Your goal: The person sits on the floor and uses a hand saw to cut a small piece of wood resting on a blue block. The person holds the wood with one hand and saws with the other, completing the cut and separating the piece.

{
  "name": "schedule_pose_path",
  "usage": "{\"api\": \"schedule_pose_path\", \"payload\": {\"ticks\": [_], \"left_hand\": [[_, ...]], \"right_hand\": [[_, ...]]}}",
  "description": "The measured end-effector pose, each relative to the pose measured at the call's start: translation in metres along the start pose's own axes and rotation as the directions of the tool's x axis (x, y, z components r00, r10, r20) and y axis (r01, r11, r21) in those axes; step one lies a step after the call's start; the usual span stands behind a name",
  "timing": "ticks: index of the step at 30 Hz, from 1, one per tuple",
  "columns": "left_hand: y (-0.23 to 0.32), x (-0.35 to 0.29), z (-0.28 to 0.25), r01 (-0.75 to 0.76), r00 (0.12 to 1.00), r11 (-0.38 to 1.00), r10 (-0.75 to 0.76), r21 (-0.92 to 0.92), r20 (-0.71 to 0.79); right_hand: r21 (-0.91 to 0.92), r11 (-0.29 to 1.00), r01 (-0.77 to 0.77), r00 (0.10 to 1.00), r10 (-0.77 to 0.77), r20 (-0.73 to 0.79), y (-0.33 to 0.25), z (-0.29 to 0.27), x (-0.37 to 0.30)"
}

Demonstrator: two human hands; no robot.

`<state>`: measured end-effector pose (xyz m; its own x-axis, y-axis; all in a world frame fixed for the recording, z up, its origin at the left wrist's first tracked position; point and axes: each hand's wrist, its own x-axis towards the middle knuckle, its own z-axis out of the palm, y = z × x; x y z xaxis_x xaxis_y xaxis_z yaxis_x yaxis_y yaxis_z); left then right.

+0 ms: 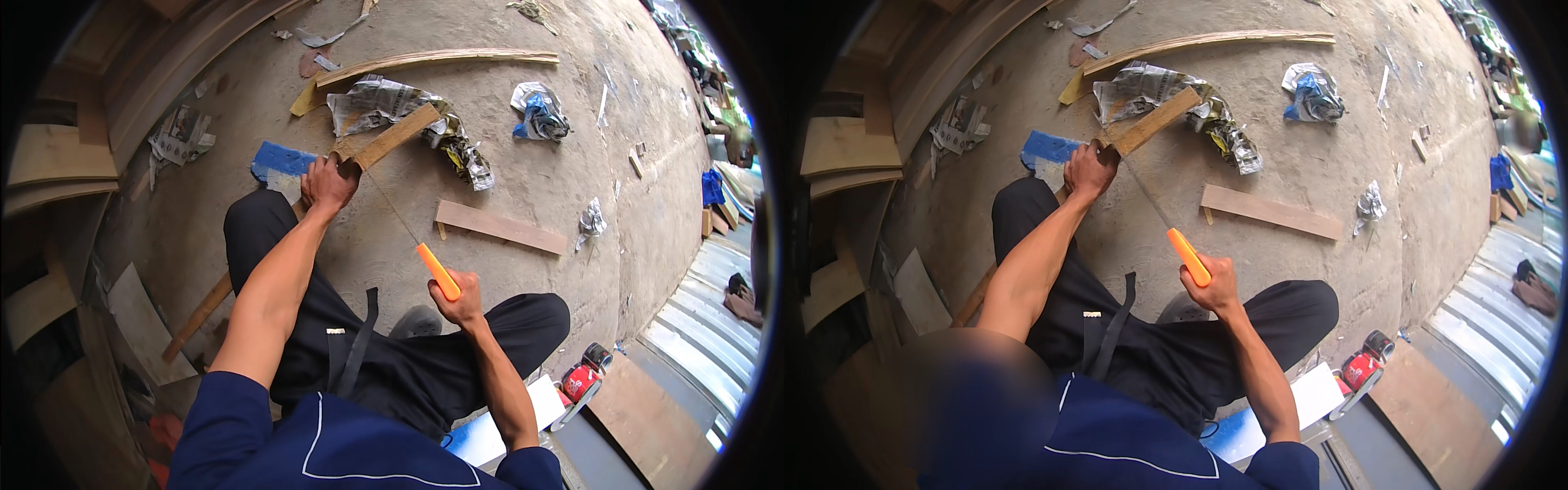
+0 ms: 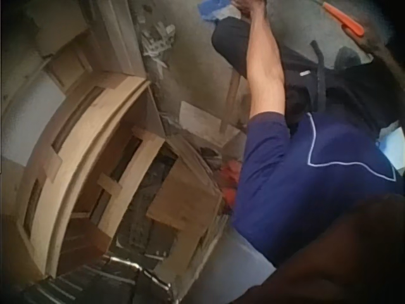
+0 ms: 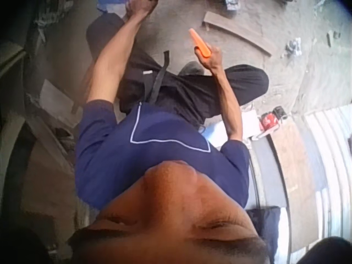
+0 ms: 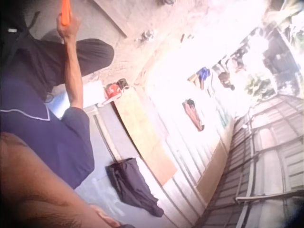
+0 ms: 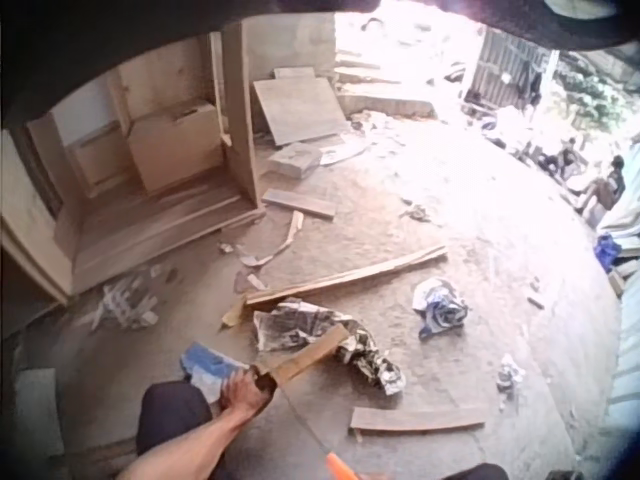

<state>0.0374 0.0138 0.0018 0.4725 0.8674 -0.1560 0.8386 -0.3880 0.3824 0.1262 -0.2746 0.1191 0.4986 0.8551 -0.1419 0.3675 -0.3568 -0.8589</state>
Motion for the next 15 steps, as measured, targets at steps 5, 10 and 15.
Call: {"api": "schedule_pose_path", "payload": {"ticks": [5, 10, 15], "left_hand": [[0.001, 0.000, 0.000, 0.018, 1.000, 1.000, -0.018, -0.004, 0.007], [0.002, 0.000, -0.003, 0.055, 0.998, 0.998, -0.054, -0.021, 0.034], [0.002, 0.003, 0.000, 0.049, 0.999, 0.998, -0.049, -0.026, 0.011]], "right_hand": [[0.050, 0.999, -0.009, 1.000, 0.008, 0.006, 0.003, 0.004, 0.005], [0.025, 1.000, -0.010, 1.000, 0.010, 0.021, 0.004, 0.004, 0.012], [0.045, 0.999, -0.026, 0.999, 0.024, 0.038, 0.008, 0.004, 0.017]]}}
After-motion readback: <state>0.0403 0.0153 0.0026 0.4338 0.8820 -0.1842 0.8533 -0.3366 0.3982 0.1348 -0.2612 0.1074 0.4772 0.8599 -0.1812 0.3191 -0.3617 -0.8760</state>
